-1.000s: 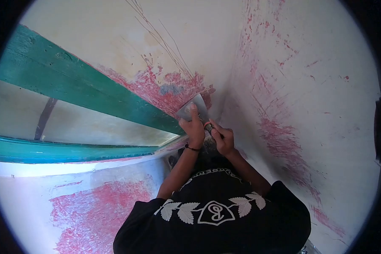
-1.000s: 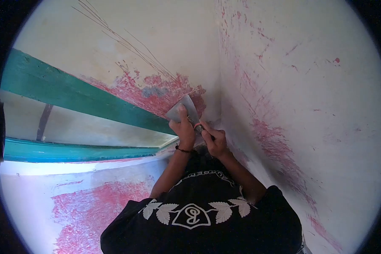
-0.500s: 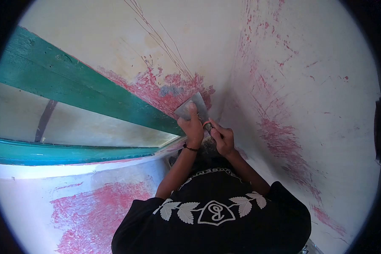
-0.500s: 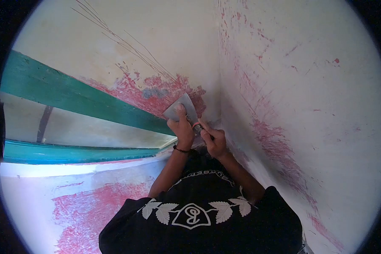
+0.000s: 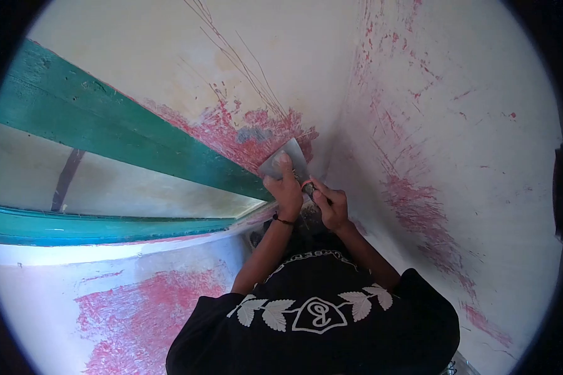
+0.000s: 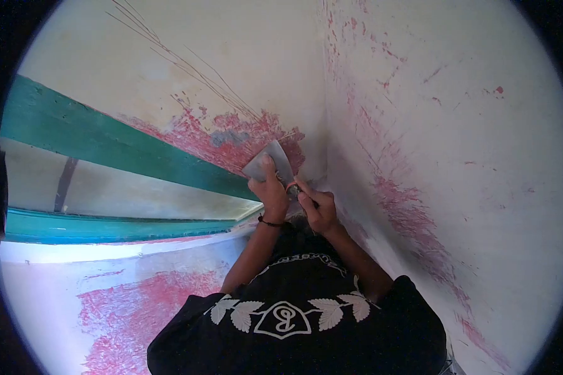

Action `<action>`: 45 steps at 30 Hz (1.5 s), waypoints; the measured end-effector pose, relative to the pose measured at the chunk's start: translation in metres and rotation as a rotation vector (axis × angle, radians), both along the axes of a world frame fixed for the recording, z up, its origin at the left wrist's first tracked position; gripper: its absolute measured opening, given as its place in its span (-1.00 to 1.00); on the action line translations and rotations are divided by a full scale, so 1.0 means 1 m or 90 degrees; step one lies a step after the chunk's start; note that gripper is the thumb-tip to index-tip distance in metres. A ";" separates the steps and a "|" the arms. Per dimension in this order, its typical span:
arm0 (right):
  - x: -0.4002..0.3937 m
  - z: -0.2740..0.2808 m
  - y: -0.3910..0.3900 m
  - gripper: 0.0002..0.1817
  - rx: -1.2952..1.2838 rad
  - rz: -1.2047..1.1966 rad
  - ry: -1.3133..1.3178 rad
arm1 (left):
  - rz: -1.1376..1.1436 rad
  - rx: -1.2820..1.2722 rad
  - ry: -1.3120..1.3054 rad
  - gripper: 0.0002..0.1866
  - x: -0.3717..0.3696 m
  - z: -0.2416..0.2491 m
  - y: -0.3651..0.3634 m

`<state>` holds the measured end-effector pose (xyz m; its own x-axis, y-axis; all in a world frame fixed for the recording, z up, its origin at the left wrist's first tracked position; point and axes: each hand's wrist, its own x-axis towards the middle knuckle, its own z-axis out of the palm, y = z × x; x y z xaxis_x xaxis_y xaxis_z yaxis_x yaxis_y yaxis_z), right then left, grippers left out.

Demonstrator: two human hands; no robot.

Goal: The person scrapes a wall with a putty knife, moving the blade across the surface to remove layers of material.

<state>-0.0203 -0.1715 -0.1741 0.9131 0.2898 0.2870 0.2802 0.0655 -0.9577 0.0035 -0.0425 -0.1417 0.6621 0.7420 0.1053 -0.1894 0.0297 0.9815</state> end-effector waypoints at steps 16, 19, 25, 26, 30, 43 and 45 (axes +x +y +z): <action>-0.003 -0.005 -0.003 -0.58 -0.007 0.003 0.003 | 0.024 -0.050 0.003 -0.67 -0.003 -0.008 -0.005; -0.002 0.000 -0.003 -0.57 0.000 0.010 0.006 | 0.032 -0.051 0.008 -0.66 -0.003 0.000 -0.006; -0.004 -0.011 -0.001 -0.58 0.013 0.008 0.016 | 0.042 -0.040 -0.012 -0.61 -0.001 0.003 -0.008; -0.002 -0.012 0.000 -0.58 0.013 0.006 0.012 | 0.058 -0.046 -0.027 -0.60 0.002 0.008 -0.010; -0.008 0.003 0.004 -0.58 0.043 -0.002 0.044 | -0.017 0.012 0.028 -0.63 -0.006 0.019 -0.002; -0.005 -0.005 0.000 -0.57 0.013 0.004 0.032 | -0.010 0.011 0.017 -0.56 -0.004 0.000 -0.001; -0.002 -0.006 -0.002 -0.57 0.008 0.006 0.025 | 0.000 -0.001 0.014 -0.56 0.000 -0.001 -0.003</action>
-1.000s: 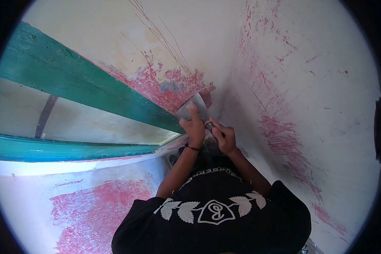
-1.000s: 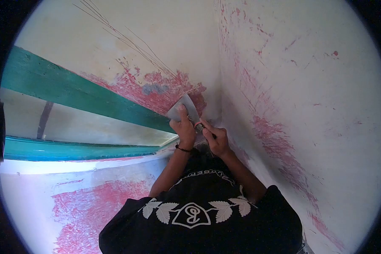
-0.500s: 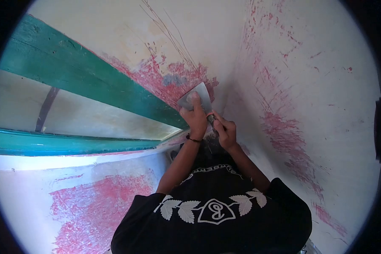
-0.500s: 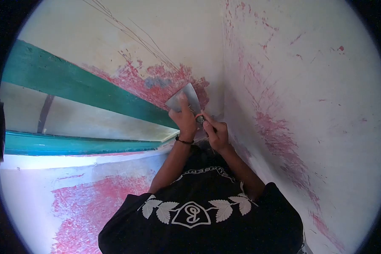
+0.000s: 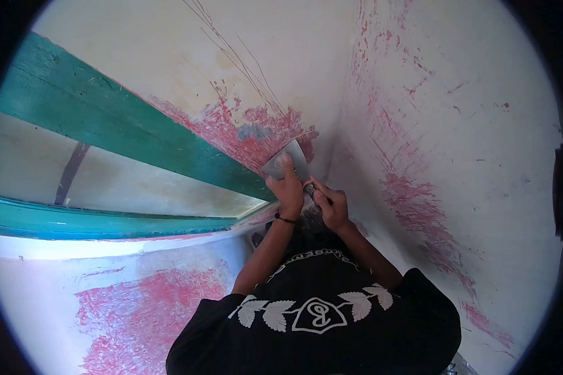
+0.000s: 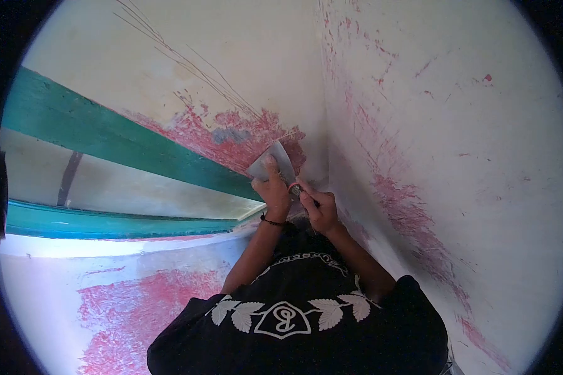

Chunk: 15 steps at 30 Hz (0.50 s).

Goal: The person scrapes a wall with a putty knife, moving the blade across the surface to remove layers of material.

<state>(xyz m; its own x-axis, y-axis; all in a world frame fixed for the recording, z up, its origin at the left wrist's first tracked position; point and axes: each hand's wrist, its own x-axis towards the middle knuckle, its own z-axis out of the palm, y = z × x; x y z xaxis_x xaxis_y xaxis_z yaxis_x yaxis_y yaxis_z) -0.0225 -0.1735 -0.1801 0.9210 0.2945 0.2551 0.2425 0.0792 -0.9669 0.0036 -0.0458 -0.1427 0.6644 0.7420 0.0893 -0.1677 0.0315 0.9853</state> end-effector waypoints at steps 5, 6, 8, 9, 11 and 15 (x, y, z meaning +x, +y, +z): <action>0.001 0.012 0.004 -0.57 0.009 -0.012 -0.010 | -0.005 0.038 -0.028 -0.57 0.003 0.008 0.002; 0.003 0.009 0.003 -0.57 0.009 -0.008 -0.006 | -0.005 0.027 -0.025 -0.58 0.004 0.005 0.002; -0.001 0.001 0.000 -0.57 0.008 0.001 0.003 | -0.004 0.004 -0.015 -0.58 0.001 -0.002 0.000; 0.001 0.002 0.000 -0.57 0.012 -0.001 -0.002 | 0.003 0.004 -0.016 -0.58 0.002 0.004 -0.002; 0.002 0.003 0.003 -0.57 0.023 -0.004 -0.007 | 0.017 0.008 -0.015 -0.58 0.004 0.014 -0.003; 0.004 0.009 0.004 -0.57 0.027 -0.004 -0.007 | 0.000 0.018 -0.017 -0.57 0.005 0.009 0.002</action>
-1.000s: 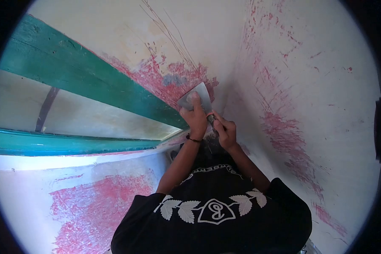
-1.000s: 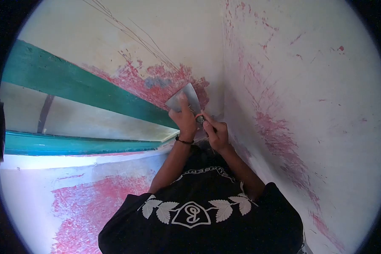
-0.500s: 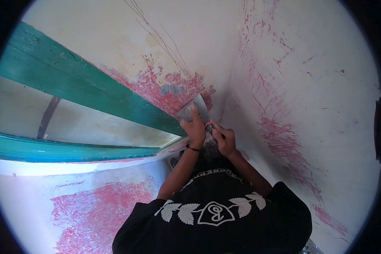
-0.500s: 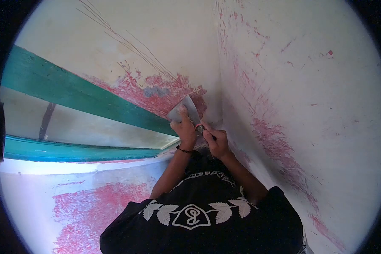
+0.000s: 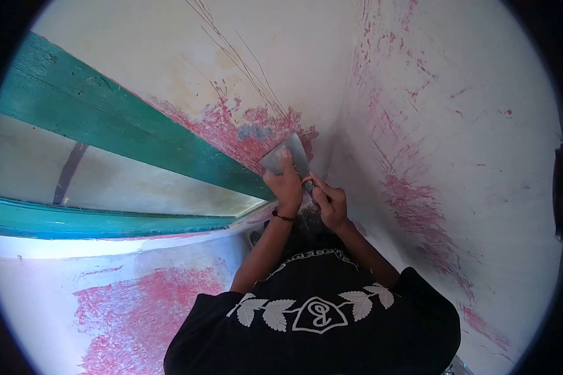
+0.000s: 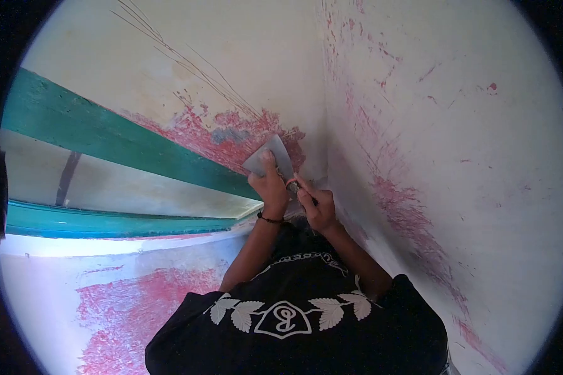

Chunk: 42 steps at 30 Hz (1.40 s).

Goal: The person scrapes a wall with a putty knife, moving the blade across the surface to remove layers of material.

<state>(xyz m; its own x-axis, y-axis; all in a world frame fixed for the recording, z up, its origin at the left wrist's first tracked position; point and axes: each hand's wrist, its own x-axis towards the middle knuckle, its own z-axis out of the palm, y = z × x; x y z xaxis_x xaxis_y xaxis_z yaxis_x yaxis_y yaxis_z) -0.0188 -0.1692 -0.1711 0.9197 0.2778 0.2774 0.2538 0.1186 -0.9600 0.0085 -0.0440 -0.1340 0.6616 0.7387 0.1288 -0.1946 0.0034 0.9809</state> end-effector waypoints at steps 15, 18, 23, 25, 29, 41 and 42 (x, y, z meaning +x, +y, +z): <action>-0.005 -0.002 -0.004 -0.57 -0.036 -0.004 0.002 | 0.030 -0.012 0.010 -0.59 -0.005 -0.007 -0.004; -0.004 -0.004 -0.002 -0.57 -0.021 0.002 0.010 | 0.042 -0.001 0.013 -0.60 -0.003 -0.016 0.000; -0.006 -0.006 -0.007 -0.57 -0.045 0.022 0.023 | 0.055 -0.030 0.057 -0.63 -0.010 -0.004 -0.007; -0.006 -0.007 -0.005 -0.57 -0.045 0.007 0.001 | 0.056 -0.028 0.023 -0.62 -0.009 -0.003 -0.008; -0.009 -0.006 -0.005 -0.57 -0.006 0.022 0.053 | 0.047 -0.003 0.047 -0.61 -0.014 0.005 -0.009; -0.003 0.001 0.008 -0.56 0.016 -0.031 -0.013 | 0.018 0.048 0.022 -0.64 -0.002 0.022 -0.003; -0.006 -0.006 0.004 -0.56 0.002 -0.029 0.000 | 0.024 0.050 0.021 -0.62 -0.003 0.009 -0.004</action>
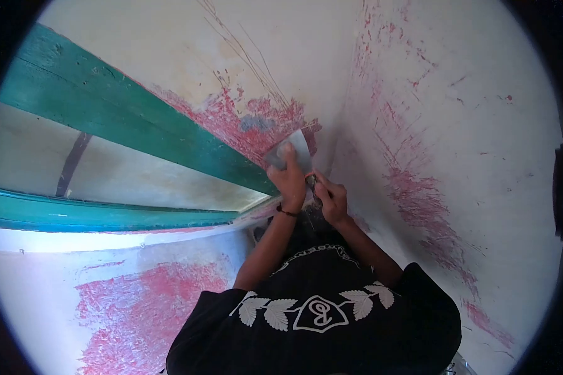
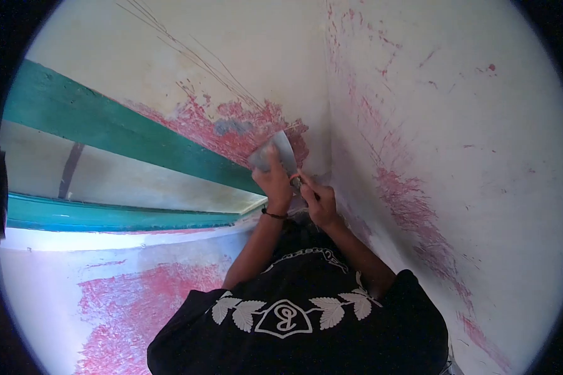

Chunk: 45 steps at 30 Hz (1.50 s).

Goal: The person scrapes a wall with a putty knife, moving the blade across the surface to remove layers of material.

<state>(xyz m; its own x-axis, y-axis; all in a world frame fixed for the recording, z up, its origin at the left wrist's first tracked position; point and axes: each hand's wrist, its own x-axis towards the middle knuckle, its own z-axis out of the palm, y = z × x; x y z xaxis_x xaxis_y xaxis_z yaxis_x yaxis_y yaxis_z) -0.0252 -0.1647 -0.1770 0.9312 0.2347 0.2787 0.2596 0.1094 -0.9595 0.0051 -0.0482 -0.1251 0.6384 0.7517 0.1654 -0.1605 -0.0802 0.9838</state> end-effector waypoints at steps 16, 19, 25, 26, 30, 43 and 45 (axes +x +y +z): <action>0.010 -0.007 -0.005 -0.60 0.007 -0.032 -0.040 | -0.083 -0.033 0.017 -0.59 0.006 0.008 -0.007; 0.015 0.008 0.002 -0.61 0.030 -0.046 -0.010 | -0.129 -0.004 0.003 -0.61 0.014 0.023 -0.004; 0.010 0.005 -0.007 -0.57 -0.005 -0.074 -0.098 | -0.230 -0.125 -0.040 -0.60 0.012 0.011 -0.012; 0.011 0.003 -0.008 -0.56 -0.012 -0.079 -0.134 | -0.229 -0.137 -0.022 -0.60 0.012 0.006 -0.013; 0.022 0.024 -0.007 -0.52 -0.001 -0.081 -0.137 | -0.250 -0.159 -0.007 -0.59 0.024 0.018 -0.012; 0.024 0.037 -0.013 -0.51 0.048 -0.008 -0.021 | -0.262 -0.142 -0.035 -0.64 0.020 0.031 -0.021; 0.027 0.044 -0.013 -0.50 0.024 -0.012 -0.051 | -0.262 -0.165 -0.036 -0.64 0.023 0.037 -0.021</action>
